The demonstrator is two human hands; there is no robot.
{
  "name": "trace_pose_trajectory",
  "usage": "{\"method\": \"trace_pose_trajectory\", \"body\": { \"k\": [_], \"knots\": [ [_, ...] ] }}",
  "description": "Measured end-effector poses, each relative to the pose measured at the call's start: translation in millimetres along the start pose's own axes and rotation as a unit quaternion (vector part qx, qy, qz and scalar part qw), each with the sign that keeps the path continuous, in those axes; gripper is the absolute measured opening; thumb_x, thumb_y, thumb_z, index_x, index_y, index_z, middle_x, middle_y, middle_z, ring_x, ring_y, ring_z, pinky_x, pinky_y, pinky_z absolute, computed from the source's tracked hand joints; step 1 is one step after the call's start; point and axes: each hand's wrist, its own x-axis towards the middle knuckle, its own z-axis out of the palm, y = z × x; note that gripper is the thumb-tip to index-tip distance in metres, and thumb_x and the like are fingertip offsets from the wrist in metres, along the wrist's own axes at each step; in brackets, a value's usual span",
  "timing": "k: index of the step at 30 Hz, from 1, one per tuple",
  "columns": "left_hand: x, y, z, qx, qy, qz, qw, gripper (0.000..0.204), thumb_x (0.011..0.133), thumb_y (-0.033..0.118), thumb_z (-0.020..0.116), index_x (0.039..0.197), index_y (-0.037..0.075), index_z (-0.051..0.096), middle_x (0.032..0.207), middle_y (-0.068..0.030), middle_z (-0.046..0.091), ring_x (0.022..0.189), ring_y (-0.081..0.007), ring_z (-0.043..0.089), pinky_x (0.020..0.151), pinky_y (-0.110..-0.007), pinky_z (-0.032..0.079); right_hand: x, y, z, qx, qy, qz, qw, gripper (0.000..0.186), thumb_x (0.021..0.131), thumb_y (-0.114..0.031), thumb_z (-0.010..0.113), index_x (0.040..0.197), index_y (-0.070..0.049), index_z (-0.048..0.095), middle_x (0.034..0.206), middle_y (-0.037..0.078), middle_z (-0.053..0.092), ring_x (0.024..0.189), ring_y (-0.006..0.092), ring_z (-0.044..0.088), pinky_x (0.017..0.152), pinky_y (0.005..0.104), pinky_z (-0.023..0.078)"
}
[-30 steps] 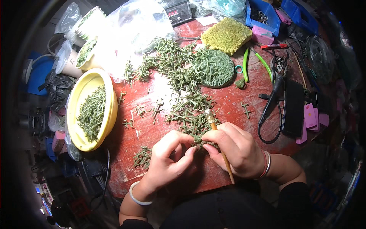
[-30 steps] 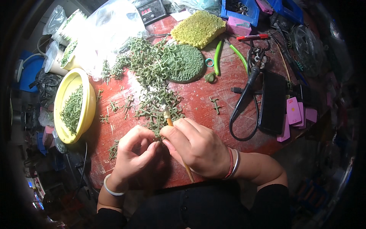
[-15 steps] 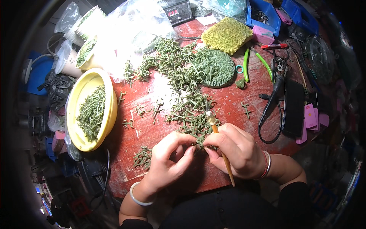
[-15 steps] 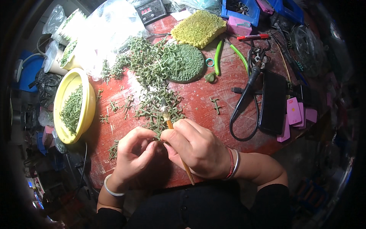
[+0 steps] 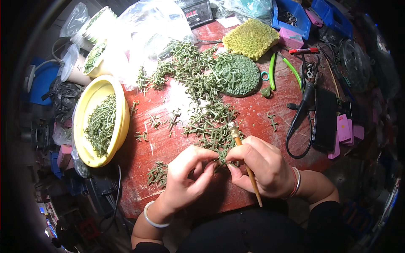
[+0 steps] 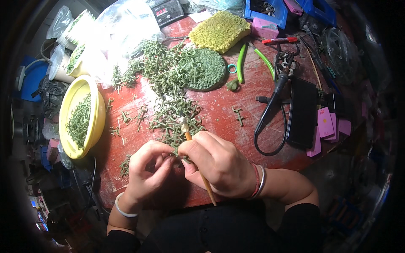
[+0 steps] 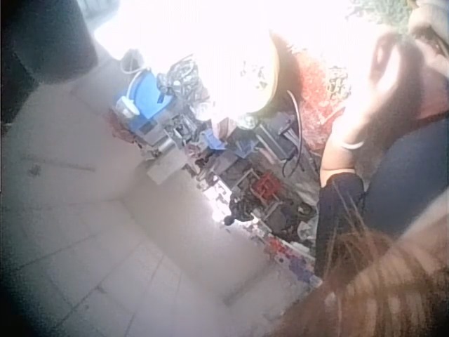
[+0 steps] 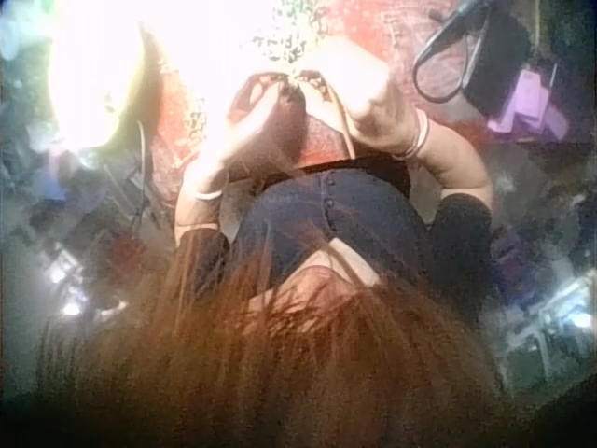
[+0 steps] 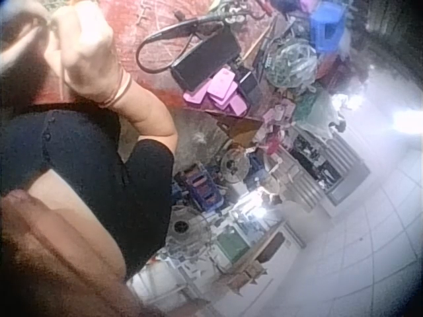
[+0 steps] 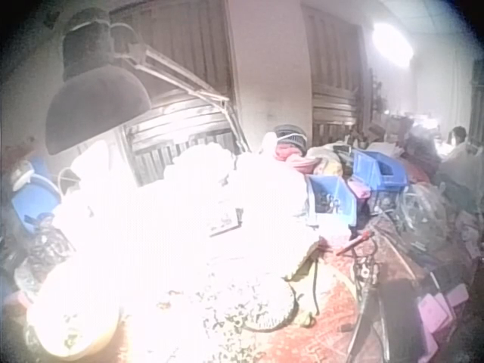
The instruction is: The person uses a soldering iron to join small green components together on a cluttered red table. They pick parts from a pile, fuse them with heat, and clean the tool on a sponge.
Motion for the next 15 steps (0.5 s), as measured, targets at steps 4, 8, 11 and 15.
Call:
{"method": "trace_pose_trajectory", "body": {
  "k": [4,8,11,15],
  "knots": [
    [-4.0,-8.7,3.5,-0.076,0.009,-0.034,0.996,0.023,0.089,-0.004,0.075,0.111,0.001,0.073,0.089,-0.0046,0.068,0.060,-0.0081,0.048,0.058,-0.024,0.041,2.0,-2.4,-2.6,0.048,-0.001,0.044,0.998,0.033,0.079,0.005,0.074,0.108,0.002,0.061,0.088,0.015,0.058,0.073,0.0326,0.063,0.067,0.0417,0.054],
    [-7.9,-16.5,7.4,-0.122,0.020,-0.058,0.991,0.021,0.090,-0.003,0.075,0.110,0.001,0.072,0.090,-0.0042,0.069,0.062,-0.0071,0.049,0.058,-0.024,0.041,2.1,-3.0,-3.1,0.105,0.008,0.099,0.990,0.028,0.085,0.004,0.075,0.109,0.001,0.061,0.091,0.017,0.063,0.077,0.0326,0.068,0.068,0.0403,0.054],
    [-7.6,-16.6,8.0,-0.124,0.019,-0.060,0.990,0.020,0.090,-0.003,0.075,0.109,0.001,0.072,0.090,-0.0041,0.069,0.062,-0.0071,0.049,0.058,-0.023,0.041,3.1,-2.6,-4.3,0.116,0.010,0.122,0.986,0.027,0.086,0.002,0.076,0.108,0.000,0.061,0.094,0.018,0.066,0.078,0.0316,0.070,0.068,0.0386,0.055],
    [-7.4,-17.6,7.9,-0.111,0.019,-0.054,0.992,0.021,0.090,-0.003,0.076,0.110,0.001,0.072,0.090,-0.0039,0.069,0.062,-0.0068,0.049,0.058,-0.023,0.041,5.1,-5.7,-7.0,0.152,-0.002,0.193,0.969,0.026,0.087,0.001,0.076,0.109,0.000,0.061,0.094,0.017,0.067,0.075,0.0304,0.070,0.067,0.0379,0.056]
  ]
}}
